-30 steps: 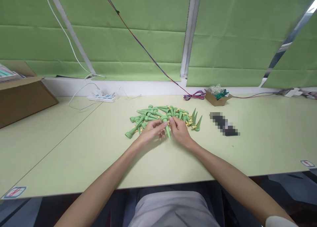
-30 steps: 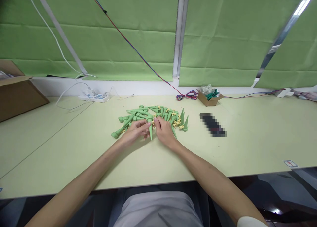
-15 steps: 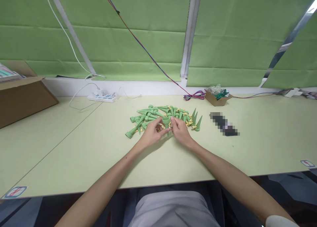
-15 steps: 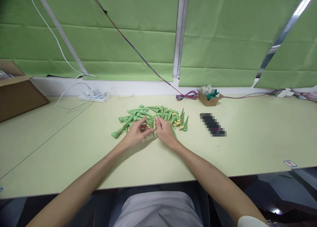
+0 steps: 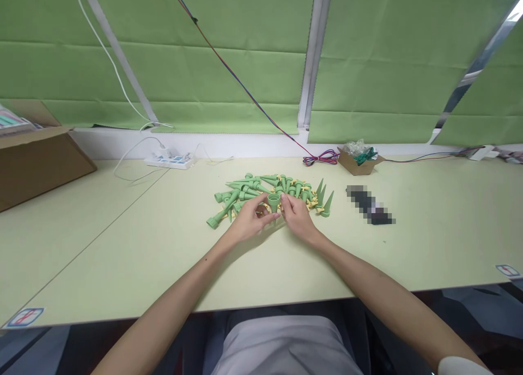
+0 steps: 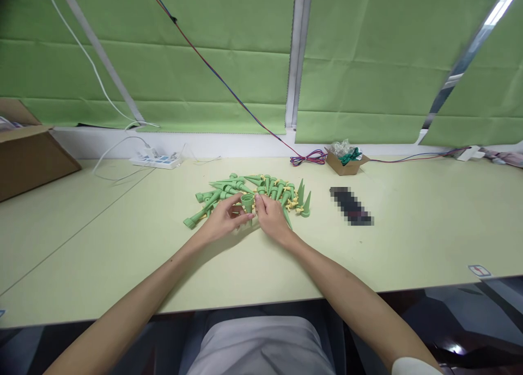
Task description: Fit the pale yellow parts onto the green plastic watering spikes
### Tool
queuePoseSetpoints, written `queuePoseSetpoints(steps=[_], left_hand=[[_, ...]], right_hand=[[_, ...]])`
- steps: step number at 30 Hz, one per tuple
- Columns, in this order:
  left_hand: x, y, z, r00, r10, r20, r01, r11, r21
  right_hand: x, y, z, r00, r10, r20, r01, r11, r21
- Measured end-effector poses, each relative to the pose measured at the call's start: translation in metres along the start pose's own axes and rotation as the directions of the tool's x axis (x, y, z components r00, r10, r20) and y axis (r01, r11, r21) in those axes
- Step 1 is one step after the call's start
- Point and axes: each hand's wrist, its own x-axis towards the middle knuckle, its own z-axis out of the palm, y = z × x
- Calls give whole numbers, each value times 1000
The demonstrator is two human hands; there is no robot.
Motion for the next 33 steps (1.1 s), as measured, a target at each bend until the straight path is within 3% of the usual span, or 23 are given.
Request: queuePoseSetpoints(steps=[4, 7, 15, 19, 25, 30, 33], left_hand=[[-1, 1, -2, 999, 6, 36, -6, 1000, -6], [0, -1, -1, 999, 43, -9, -42, 996, 78], [6, -14, 1, 936, 346, -61, -316, 906, 283], [6, -19, 3, 908, 413, -70, -365, 861, 355], [8, -20, 6, 941, 288, -176, -243, 940, 238], [8, -10, 3, 957, -39, -286, 12, 995, -95], [9, -4, 1, 960, -205, -189, 132, 932, -338]], right_hand=[[0, -1, 0, 1000, -5, 14, 5, 1000, -1], [0, -1, 0, 1000, -3, 15, 3, 1000, -9], [-1, -2, 2, 996, -52, 72, 51, 999, 18], [-2, -7, 2, 994, -76, 84, 75, 997, 18], [-3, -7, 3, 997, -59, 46, 58, 998, 23], [-2, -6, 3, 999, -26, -23, 26, 1000, 0], [-2, -6, 2, 999, -26, -47, 25, 1000, -15]])
